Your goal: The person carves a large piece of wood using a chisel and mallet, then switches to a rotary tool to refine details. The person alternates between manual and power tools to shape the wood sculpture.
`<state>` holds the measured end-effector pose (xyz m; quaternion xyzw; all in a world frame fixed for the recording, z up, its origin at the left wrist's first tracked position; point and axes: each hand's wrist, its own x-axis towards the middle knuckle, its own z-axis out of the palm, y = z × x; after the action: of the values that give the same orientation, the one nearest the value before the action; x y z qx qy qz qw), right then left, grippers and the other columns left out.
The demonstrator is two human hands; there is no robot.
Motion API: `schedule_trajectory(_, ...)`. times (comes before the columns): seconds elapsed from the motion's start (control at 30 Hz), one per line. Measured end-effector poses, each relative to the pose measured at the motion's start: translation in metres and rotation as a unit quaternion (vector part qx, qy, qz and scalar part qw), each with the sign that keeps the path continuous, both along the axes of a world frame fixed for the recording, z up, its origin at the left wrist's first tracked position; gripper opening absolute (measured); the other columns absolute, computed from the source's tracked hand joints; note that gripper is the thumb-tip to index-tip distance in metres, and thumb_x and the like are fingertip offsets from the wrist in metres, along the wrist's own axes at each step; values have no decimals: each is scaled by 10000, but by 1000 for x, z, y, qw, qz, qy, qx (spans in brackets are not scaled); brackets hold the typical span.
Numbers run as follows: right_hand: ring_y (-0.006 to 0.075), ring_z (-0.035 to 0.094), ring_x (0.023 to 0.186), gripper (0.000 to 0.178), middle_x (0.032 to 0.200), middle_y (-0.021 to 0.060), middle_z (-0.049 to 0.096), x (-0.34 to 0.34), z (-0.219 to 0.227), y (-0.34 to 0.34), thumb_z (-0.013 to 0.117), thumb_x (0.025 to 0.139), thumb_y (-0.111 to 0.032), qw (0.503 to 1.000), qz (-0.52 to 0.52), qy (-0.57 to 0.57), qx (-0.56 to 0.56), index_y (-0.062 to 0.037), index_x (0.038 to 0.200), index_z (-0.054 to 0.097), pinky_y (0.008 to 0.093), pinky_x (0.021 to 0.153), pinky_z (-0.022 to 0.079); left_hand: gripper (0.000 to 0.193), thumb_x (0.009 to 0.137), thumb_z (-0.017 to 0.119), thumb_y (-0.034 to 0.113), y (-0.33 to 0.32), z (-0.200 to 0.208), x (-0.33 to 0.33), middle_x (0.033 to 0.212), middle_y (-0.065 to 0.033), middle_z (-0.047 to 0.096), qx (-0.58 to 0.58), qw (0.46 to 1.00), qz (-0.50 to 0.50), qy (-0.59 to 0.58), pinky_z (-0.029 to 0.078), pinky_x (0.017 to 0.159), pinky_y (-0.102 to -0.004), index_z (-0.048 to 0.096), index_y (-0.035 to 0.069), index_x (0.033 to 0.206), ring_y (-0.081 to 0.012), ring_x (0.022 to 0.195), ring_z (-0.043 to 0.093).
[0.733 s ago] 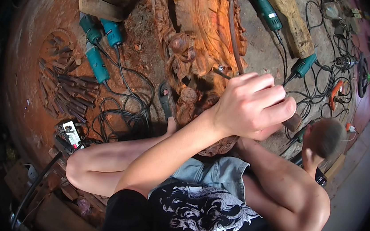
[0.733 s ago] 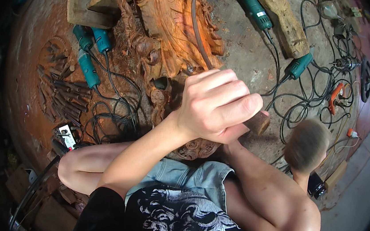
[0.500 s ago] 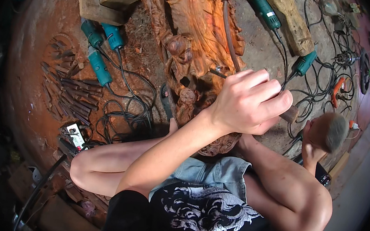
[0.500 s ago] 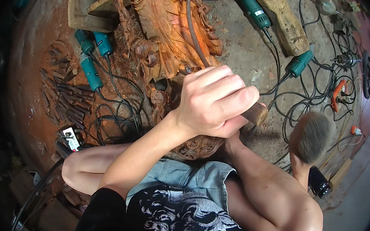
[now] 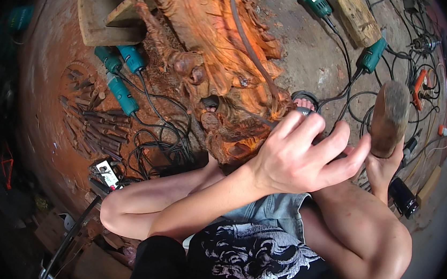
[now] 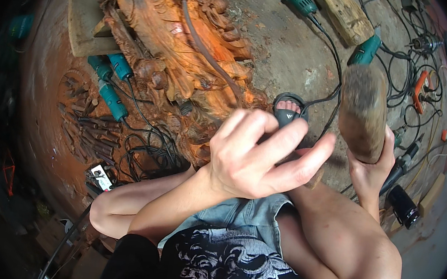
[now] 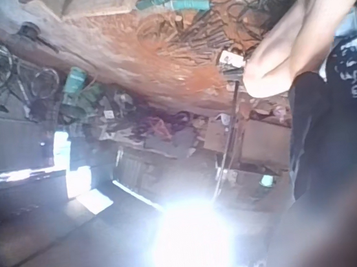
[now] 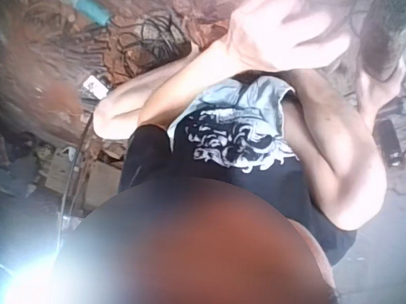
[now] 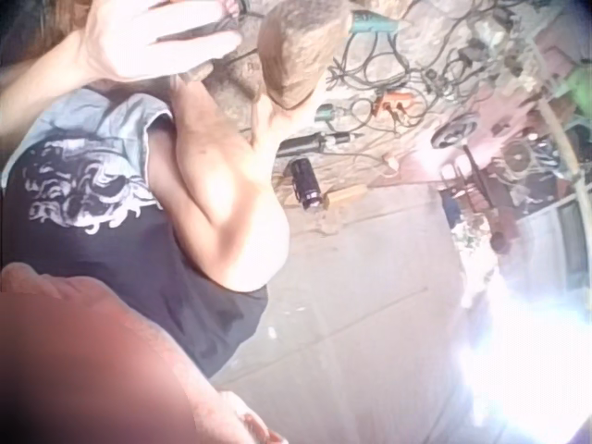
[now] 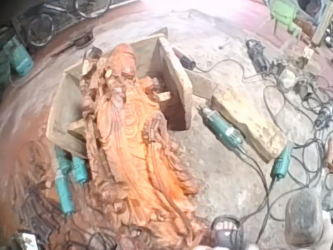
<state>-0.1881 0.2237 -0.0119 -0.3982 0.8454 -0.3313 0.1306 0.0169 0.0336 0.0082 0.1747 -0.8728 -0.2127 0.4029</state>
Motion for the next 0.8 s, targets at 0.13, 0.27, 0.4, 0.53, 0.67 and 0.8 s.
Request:
schedule_trajectory(0.13, 195, 693, 1072, 651, 1157, 106, 717, 2, 1, -1, 811, 769, 19, 997, -38, -65, 34, -6, 1369, 560, 322, 959, 521, 436, 785, 747, 213, -10, 2, -7, 823, 15, 570, 50, 998, -33, 28, 420, 542, -286, 727, 193, 1220, -168, 608, 466)
schedule_trajectory(0.27, 213, 695, 1089, 678, 1189, 128, 705, 4, 0, -1, 812, 763, 10, 997, -5, -75, 32, 23, 1381, 534, 339, 964, 523, 390, 786, 815, 270, -14, 13, 0, 797, -19, 556, 104, 981, -159, 28, 411, 514, -301, 672, 142, 1126, -182, 604, 487)
schedule_trajectory(0.4, 283, 698, 1103, 689, 1217, 171, 692, 9, 19, -14, 810, 752, -24, 993, 78, -86, 9, 26, 1382, 535, 374, 966, 529, 355, 879, 800, 341, -22, 26, 29, 773, -46, 540, 245, 939, -187, 150, 395, 547, -336, 557, 93, 957, -179, 637, 486)
schedule_trajectory(0.53, 388, 701, 1097, 630, 1210, 200, 691, 3, 27, -30, 751, 759, -98, 975, 189, -110, -34, 15, 1352, 570, 426, 960, 547, 421, 1064, 602, 384, -21, 27, 77, 705, -15, 449, 261, 944, -81, 183, 351, 595, -327, 436, 95, 806, -149, 636, 407)
schedule_trajectory(0.67, 394, 705, 1115, 682, 1235, 203, 695, 1, 8, -18, 728, 684, -54, 979, 171, -107, -18, 6, 1347, 580, 434, 970, 549, 417, 1097, 532, 342, -32, 22, 69, 657, -3, 406, 226, 958, -87, 151, 333, 581, -301, 434, 97, 774, -142, 589, 382)
schedule_trajectory(0.8, 384, 700, 1129, 737, 1242, 189, 697, -5, 9, -11, 712, 621, 37, 984, 164, -68, 4, -4, 1345, 583, 429, 980, 543, 393, 1086, 539, 256, -43, 8, 63, 645, -8, 400, 228, 946, -107, 201, 323, 558, -298, 416, 95, 750, -138, 564, 374)
